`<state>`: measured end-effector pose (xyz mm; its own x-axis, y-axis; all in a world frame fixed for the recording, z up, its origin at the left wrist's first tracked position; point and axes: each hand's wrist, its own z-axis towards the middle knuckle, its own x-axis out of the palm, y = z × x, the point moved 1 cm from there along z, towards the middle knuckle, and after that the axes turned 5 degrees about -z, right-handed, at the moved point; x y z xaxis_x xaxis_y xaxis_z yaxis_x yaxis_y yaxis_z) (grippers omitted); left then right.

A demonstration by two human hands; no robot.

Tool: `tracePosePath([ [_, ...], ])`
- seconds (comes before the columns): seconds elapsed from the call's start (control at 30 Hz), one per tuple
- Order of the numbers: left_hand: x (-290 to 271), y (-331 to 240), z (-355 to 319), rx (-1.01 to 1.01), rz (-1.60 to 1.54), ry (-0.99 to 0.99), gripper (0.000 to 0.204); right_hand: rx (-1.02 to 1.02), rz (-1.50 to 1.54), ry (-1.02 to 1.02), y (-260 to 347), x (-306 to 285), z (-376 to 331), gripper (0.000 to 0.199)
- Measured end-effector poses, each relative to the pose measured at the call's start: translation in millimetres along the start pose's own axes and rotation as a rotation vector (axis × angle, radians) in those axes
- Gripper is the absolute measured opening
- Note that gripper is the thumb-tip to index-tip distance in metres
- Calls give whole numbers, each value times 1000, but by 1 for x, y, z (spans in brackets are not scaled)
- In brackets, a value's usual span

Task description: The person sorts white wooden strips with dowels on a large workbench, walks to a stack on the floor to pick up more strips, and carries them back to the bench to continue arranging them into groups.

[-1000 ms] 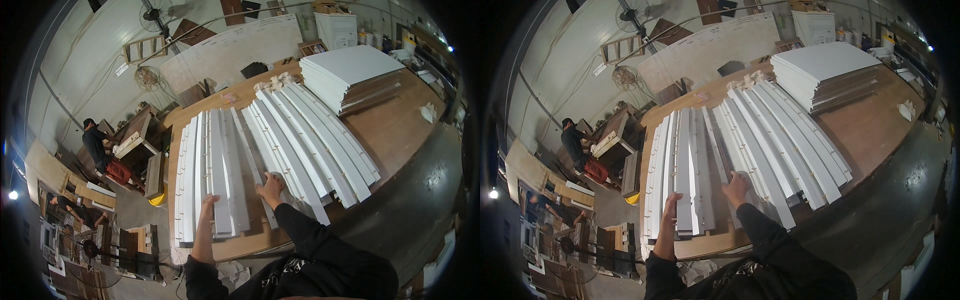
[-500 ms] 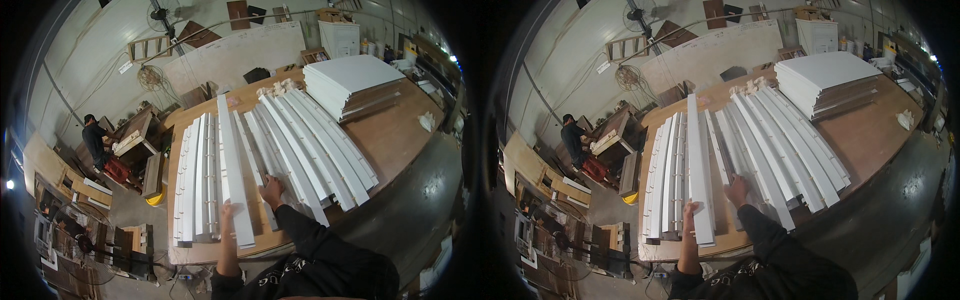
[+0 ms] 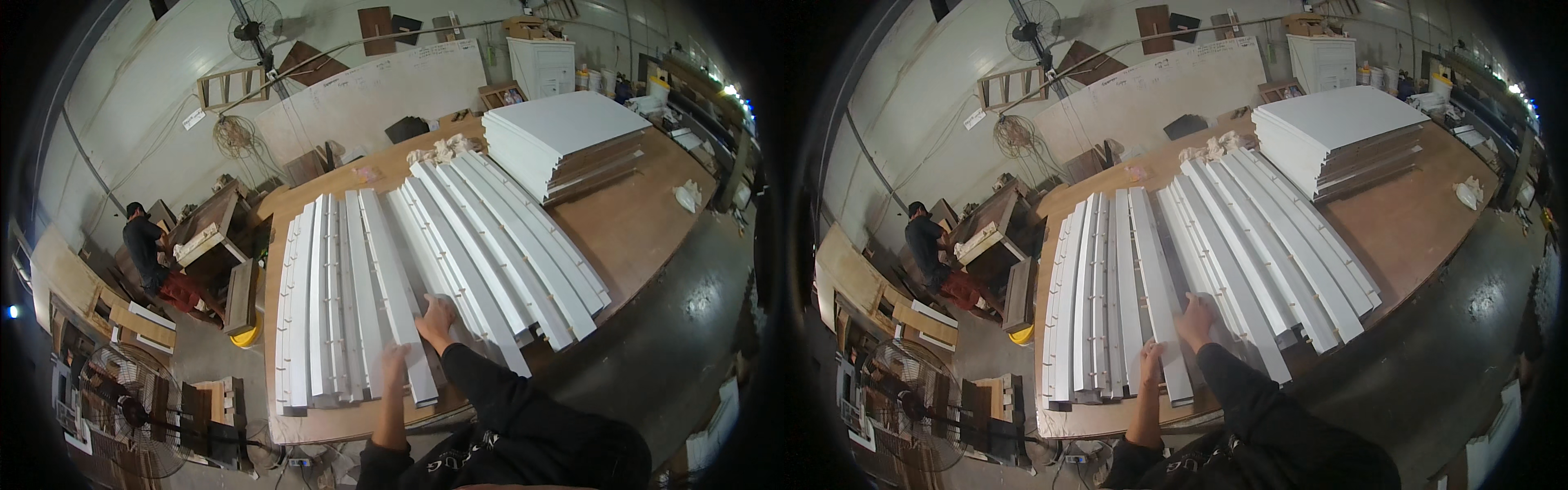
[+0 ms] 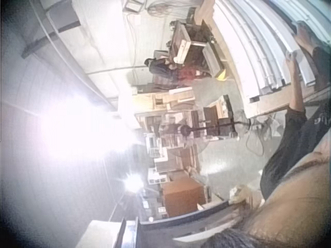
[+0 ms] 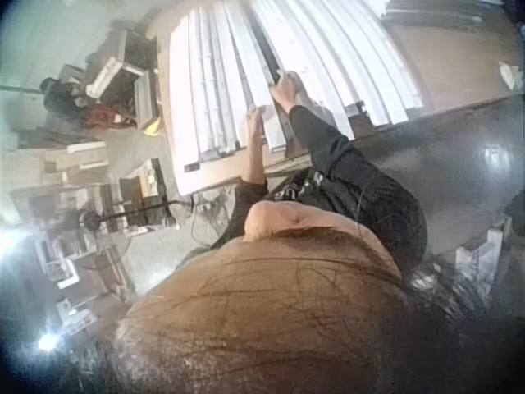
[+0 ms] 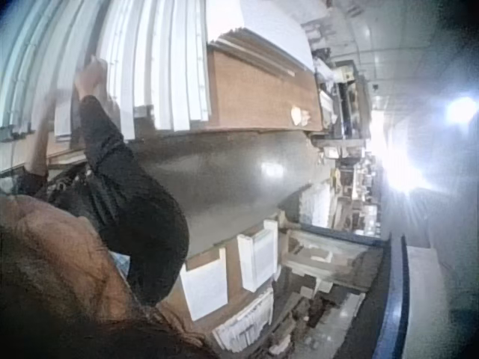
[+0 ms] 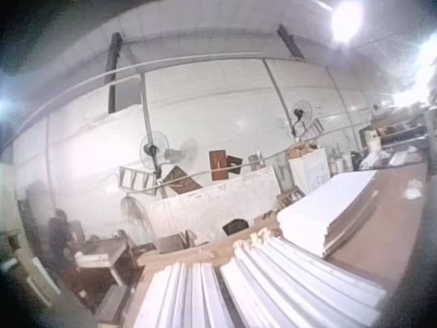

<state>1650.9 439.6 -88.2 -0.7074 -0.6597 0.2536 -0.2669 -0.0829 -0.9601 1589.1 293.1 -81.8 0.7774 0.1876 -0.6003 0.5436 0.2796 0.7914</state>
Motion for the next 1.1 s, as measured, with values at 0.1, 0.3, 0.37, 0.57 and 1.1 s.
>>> tracePosePath([
  [0.1,-2,-2,2,2,423,82,31,2,-5,-30,2,0,-2,55],
  [0.3,37,-25,-24,185,1028,-112,67,32,-21,4,-1,0,-2,53],
  [0.37,51,-34,-38,460,1161,-164,78,9,-17,-5,-3,3,1,53],
  [0.57,35,-15,-46,334,1454,-132,90,-17,-26,-5,-3,3,1,55],
  [1.1,44,-16,-43,179,1349,-24,78,-60,-16,-75,-2,-2,0,50],
])
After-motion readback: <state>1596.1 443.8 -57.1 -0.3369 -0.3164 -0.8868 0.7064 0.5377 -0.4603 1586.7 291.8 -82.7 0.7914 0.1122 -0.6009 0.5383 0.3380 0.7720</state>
